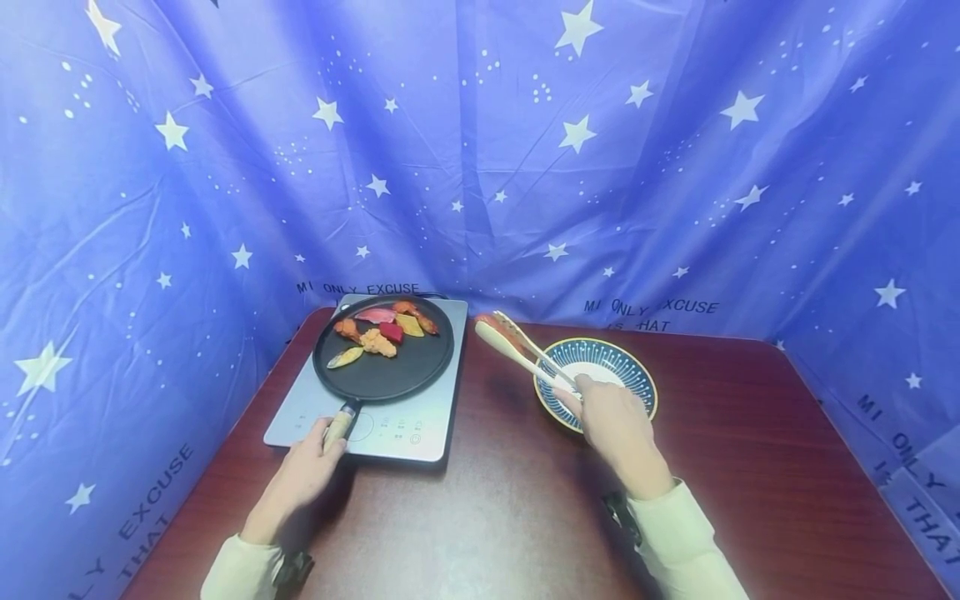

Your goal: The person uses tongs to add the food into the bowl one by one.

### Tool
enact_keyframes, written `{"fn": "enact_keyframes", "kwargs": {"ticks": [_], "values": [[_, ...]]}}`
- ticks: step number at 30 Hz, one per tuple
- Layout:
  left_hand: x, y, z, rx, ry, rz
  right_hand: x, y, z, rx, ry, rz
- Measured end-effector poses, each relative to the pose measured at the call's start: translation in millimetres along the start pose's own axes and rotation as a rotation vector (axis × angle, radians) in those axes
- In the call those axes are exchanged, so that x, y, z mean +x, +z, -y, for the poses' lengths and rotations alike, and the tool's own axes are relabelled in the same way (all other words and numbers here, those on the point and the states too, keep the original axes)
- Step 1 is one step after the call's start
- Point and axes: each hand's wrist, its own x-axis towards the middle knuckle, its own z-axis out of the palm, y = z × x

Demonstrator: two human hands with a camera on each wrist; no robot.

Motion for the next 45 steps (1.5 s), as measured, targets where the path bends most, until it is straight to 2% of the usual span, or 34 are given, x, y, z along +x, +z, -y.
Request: {"fn": "enact_keyframes", "kwargs": {"ticks": [11, 29, 45], "values": [[-0.5, 0.0, -0.2, 0.002, 0.003, -0.002, 14.8, 7.9, 24.1, 0.028, -0.075, -0.037], [0.4, -0.7, -0.9, -0.004, 0.003, 0.007, 29.7, 26.2, 51.0, 0.048, -0.106, 0.03], [2.5, 1.1, 0.7, 0.005, 0.014, 0.004, 37.5, 43.8, 68.1, 0.043, -0.189, 0.043]]}}
